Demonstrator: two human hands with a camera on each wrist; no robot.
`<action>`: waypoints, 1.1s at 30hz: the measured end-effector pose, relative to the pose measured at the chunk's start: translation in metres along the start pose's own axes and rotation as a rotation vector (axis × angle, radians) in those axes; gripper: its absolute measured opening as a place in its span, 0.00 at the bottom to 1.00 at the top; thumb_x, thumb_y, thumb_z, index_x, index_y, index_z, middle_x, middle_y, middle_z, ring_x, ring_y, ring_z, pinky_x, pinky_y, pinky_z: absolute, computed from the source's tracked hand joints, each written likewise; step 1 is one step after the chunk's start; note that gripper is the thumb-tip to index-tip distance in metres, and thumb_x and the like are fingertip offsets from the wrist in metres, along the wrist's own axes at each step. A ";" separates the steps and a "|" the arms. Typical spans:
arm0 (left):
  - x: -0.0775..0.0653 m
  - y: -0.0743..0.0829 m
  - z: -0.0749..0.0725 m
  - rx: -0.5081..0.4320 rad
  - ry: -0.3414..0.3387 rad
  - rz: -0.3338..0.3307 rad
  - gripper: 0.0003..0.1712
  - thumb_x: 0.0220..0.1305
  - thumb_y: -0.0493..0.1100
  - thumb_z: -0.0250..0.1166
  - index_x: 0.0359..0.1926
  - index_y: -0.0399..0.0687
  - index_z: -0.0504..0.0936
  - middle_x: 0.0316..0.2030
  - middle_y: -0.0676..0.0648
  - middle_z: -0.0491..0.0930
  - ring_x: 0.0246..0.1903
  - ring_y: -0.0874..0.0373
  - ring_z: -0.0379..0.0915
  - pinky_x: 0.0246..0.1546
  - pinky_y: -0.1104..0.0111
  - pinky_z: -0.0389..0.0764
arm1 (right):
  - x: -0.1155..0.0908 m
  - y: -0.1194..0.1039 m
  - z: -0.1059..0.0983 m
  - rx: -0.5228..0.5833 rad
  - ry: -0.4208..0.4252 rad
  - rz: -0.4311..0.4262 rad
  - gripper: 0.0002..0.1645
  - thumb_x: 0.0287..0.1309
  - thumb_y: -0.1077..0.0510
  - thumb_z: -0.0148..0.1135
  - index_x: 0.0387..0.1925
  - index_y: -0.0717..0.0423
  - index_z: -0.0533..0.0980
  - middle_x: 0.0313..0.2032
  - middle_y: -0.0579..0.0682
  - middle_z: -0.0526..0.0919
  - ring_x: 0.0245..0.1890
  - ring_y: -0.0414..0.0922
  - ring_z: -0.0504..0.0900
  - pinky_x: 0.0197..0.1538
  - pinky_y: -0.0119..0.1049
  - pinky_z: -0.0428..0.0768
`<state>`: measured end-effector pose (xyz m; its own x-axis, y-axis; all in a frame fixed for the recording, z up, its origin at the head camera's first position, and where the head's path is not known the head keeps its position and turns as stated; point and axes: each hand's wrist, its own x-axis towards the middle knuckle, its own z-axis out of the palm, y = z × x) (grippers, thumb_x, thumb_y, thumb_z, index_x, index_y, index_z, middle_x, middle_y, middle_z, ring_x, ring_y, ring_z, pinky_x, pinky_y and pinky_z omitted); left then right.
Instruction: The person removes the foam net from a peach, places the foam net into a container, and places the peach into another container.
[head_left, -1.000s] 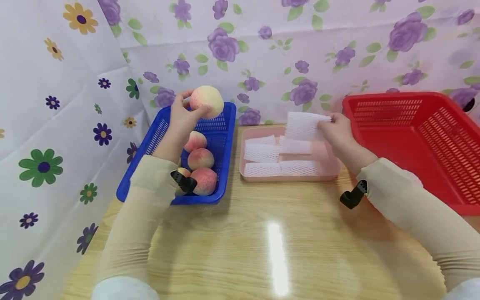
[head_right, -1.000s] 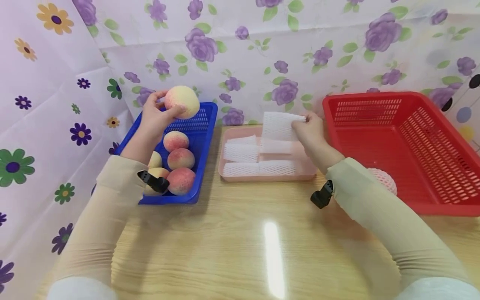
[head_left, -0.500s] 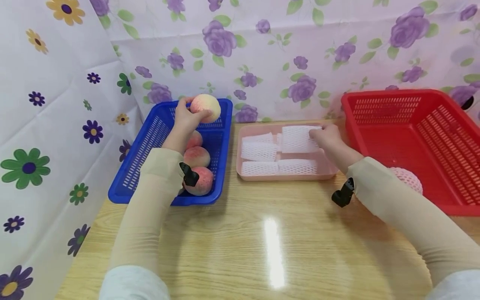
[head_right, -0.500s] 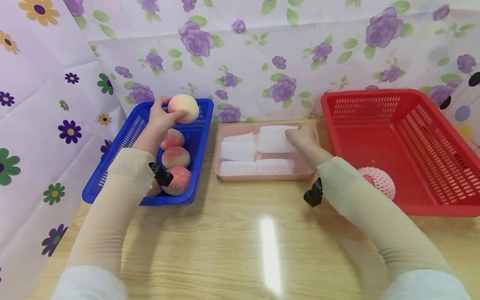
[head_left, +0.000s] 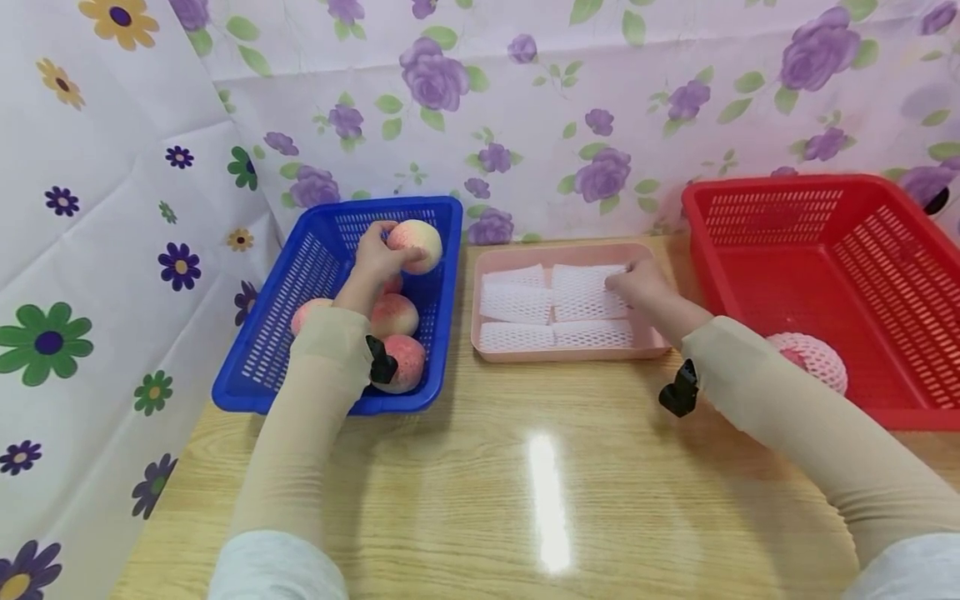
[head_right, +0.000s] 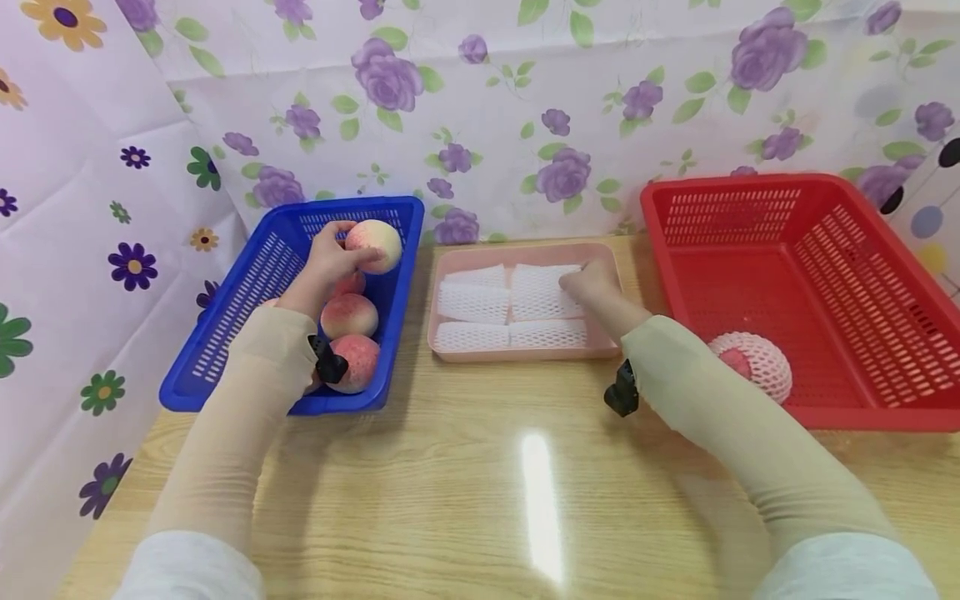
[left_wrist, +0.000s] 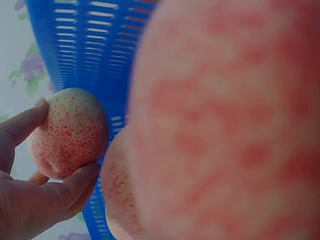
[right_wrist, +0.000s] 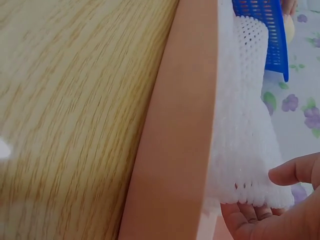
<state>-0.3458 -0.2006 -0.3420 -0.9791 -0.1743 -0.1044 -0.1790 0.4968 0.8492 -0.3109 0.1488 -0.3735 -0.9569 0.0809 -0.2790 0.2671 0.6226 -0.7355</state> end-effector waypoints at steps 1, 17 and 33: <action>0.000 0.000 0.001 0.014 -0.009 -0.004 0.39 0.57 0.38 0.68 0.66 0.41 0.60 0.63 0.37 0.64 0.60 0.46 0.64 0.61 0.56 0.72 | 0.000 0.000 0.000 -0.007 -0.001 0.001 0.24 0.59 0.59 0.51 0.50 0.74 0.65 0.44 0.61 0.68 0.44 0.54 0.67 0.50 0.46 0.73; -0.005 -0.016 0.005 0.243 -0.074 0.041 0.38 0.53 0.39 0.71 0.63 0.38 0.64 0.58 0.36 0.70 0.54 0.44 0.67 0.58 0.54 0.73 | -0.001 0.003 0.004 -0.106 0.004 0.013 0.24 0.57 0.62 0.58 0.52 0.73 0.68 0.48 0.64 0.72 0.43 0.54 0.69 0.52 0.47 0.75; -0.012 -0.018 0.007 0.342 -0.104 0.118 0.37 0.49 0.37 0.73 0.60 0.33 0.68 0.56 0.34 0.72 0.55 0.43 0.70 0.59 0.54 0.73 | -0.001 0.002 0.006 -0.101 0.046 0.013 0.31 0.58 0.62 0.59 0.60 0.70 0.61 0.54 0.67 0.70 0.44 0.56 0.70 0.51 0.46 0.76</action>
<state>-0.3314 -0.2017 -0.3591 -0.9964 -0.0206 -0.0828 -0.0689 0.7668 0.6381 -0.3091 0.1456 -0.3786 -0.9582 0.1235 -0.2580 0.2689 0.6966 -0.6652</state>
